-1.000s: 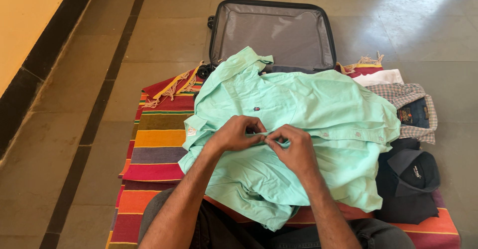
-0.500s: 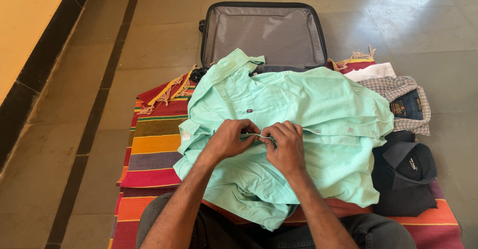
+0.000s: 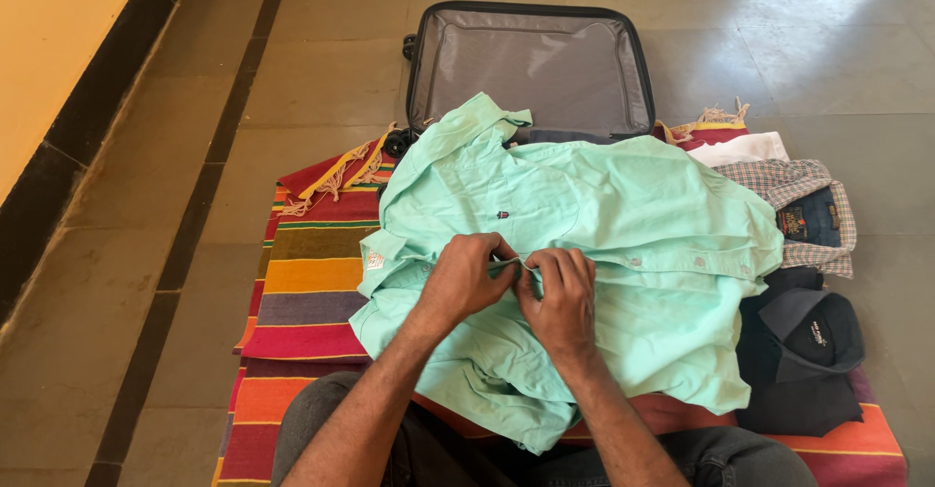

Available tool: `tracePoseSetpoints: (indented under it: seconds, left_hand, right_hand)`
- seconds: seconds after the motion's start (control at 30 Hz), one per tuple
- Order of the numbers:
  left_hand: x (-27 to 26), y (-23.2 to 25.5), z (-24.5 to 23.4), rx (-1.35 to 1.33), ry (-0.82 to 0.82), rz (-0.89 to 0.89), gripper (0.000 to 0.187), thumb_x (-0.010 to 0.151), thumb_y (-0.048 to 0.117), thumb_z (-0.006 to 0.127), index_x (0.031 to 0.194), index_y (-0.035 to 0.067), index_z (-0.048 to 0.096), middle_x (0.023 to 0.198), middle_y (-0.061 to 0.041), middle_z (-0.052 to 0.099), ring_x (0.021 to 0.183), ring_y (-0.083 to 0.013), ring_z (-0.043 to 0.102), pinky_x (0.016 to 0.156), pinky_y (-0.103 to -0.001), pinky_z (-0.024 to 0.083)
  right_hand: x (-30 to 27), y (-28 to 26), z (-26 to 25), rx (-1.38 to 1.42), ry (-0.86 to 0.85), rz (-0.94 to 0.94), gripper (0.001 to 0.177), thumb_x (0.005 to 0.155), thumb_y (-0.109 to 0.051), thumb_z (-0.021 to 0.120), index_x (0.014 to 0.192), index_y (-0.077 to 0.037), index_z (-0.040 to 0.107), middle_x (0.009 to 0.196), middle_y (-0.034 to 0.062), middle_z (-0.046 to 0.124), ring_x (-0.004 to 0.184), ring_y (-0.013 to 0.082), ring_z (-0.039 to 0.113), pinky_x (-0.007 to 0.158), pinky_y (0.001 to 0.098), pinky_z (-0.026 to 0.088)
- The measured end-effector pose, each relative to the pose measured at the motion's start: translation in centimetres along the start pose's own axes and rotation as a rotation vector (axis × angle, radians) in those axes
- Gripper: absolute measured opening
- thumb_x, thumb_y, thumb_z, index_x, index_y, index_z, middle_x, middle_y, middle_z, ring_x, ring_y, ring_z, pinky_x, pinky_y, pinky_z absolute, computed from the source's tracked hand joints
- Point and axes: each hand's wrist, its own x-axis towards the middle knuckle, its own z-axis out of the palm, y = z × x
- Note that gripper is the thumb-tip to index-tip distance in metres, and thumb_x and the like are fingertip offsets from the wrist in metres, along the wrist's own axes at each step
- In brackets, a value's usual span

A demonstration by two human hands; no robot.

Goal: The person sits on a mat and folds a white polo shirt, buttoning it before placing it into an open suitcase. They then pick up a light green long-sleeved shirt, button it up, and fold it neatly before placing it on top of the other clothes in the suitcase.

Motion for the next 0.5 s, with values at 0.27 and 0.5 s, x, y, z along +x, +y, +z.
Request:
tracePoseSetpoints:
  seconds: [0.27,0.5]
  left_hand:
    - [-0.2,0.5,-0.4,-0.049,-0.020,0.101,0.022,0.082,0.011,0.072,0.103,0.004,0.073,0.091,-0.014,0.074,0.082,-0.0354,0.070,0.073,-0.044,0.056]
    - [-0.3,-0.4,0.4,0.129,-0.036,0.141,0.014,0.087,0.016,0.071,0.095,0.006,0.076,0.093,-0.011,0.073,0.093,-0.0347,0.068,0.078,-0.047,0.053]
  right_hand:
    - [0.2,1.1,0.2,0.046,-0.028,-0.019,0.026,0.079,0.001,0.075,0.101,-0.007,0.062,0.099,0.0058,0.065,0.097,0.0280,0.062,0.089,0.0422,0.044]
    - [-0.3,1.0,0.1,-0.051,-0.063,-0.075,0.023,0.084,-0.004,0.073,0.103,-0.006,0.062,0.099,0.0049,0.066,0.096,0.0261,0.060,0.091,0.0435,0.041]
